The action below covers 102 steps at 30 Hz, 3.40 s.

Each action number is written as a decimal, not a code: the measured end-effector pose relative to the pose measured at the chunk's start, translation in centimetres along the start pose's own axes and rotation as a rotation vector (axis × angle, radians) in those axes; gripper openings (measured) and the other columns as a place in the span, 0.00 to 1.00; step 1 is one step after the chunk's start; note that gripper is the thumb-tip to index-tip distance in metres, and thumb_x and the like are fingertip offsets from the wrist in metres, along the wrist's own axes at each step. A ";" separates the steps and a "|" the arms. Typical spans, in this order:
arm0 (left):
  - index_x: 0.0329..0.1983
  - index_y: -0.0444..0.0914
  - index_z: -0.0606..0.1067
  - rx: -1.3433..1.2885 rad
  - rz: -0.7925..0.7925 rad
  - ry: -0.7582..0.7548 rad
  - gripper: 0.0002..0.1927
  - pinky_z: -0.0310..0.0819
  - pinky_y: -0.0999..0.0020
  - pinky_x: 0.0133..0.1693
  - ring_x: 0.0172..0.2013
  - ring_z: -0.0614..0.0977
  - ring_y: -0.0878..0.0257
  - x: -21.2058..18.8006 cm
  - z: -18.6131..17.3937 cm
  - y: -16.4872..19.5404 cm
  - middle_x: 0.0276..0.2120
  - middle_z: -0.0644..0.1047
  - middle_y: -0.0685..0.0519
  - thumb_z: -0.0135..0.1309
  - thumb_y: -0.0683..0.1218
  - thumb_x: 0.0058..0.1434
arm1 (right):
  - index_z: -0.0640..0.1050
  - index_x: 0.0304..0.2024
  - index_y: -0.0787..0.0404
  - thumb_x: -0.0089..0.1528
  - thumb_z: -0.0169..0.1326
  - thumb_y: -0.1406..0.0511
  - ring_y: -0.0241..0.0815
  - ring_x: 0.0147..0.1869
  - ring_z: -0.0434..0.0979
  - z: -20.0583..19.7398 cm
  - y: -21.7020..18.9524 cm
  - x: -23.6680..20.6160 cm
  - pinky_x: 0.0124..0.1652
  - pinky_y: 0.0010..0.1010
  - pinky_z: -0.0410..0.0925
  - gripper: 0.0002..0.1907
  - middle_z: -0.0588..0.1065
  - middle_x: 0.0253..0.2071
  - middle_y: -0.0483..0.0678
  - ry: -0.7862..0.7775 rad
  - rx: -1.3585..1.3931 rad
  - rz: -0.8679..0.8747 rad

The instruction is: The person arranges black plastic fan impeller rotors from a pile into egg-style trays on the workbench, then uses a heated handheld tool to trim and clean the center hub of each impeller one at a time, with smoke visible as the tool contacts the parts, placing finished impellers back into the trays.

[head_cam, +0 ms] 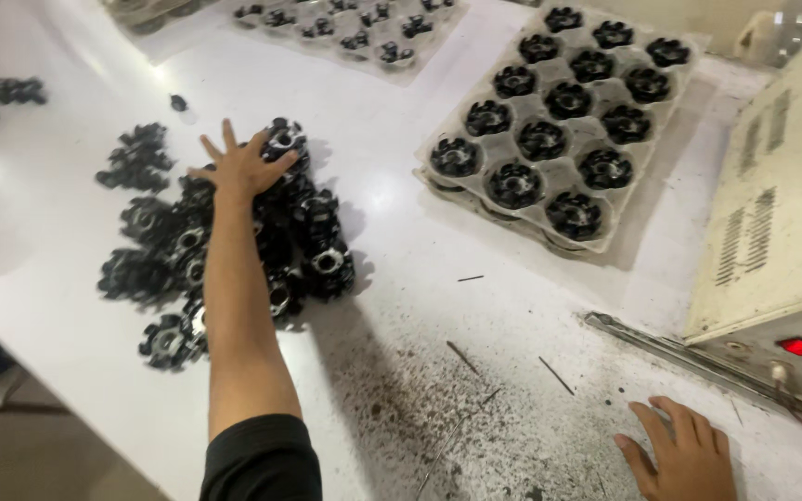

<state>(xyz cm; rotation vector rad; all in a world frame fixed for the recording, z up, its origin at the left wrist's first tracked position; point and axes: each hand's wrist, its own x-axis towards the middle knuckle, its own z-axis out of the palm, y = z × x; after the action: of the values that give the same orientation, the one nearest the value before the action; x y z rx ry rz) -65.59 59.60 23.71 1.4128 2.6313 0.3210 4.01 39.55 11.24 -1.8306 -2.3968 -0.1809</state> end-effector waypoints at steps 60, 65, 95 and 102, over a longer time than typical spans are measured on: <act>0.54 0.47 0.76 -0.088 0.228 0.030 0.31 0.77 0.48 0.39 0.39 0.83 0.42 -15.9 6.9 4.1 0.55 0.70 0.37 0.52 0.70 0.58 | 0.75 0.64 0.49 0.57 0.60 0.56 0.44 0.62 0.70 -0.4 -0.3 -1.8 0.56 0.39 0.63 0.31 0.73 0.60 0.41 0.140 0.085 -0.110; 0.59 0.49 0.75 -0.102 0.483 -0.244 0.37 0.81 0.58 0.37 0.41 0.84 0.46 -23.9 9.6 10.4 0.61 0.68 0.36 0.43 0.76 0.58 | 0.76 0.63 0.48 0.55 0.62 0.57 0.44 0.63 0.70 -0.5 -0.6 -1.8 0.58 0.41 0.63 0.32 0.73 0.61 0.41 0.149 0.087 -0.115; 0.45 0.36 0.81 -0.335 0.838 -0.172 0.17 0.80 0.60 0.44 0.39 0.85 0.51 -19.0 9.4 9.0 0.39 0.83 0.44 0.60 0.41 0.50 | 0.77 0.56 0.54 0.56 0.61 0.60 0.49 0.62 0.72 -2.4 -0.9 -1.3 0.56 0.42 0.64 0.25 0.74 0.58 0.47 0.194 0.155 -0.150; 0.38 0.36 0.82 -0.018 0.740 -0.042 0.09 0.78 0.55 0.47 0.42 0.82 0.47 -19.3 7.6 2.1 0.42 0.80 0.44 0.58 0.43 0.55 | 0.77 0.59 0.53 0.54 0.62 0.58 0.47 0.65 0.72 -1.5 -0.8 -1.7 0.60 0.43 0.64 0.29 0.74 0.60 0.45 0.168 0.134 -0.139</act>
<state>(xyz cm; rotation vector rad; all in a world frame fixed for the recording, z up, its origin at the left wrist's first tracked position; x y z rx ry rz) -51.66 45.55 17.26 2.3024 1.9594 0.3732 3.66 37.50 12.42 -1.5290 -2.3578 -0.1753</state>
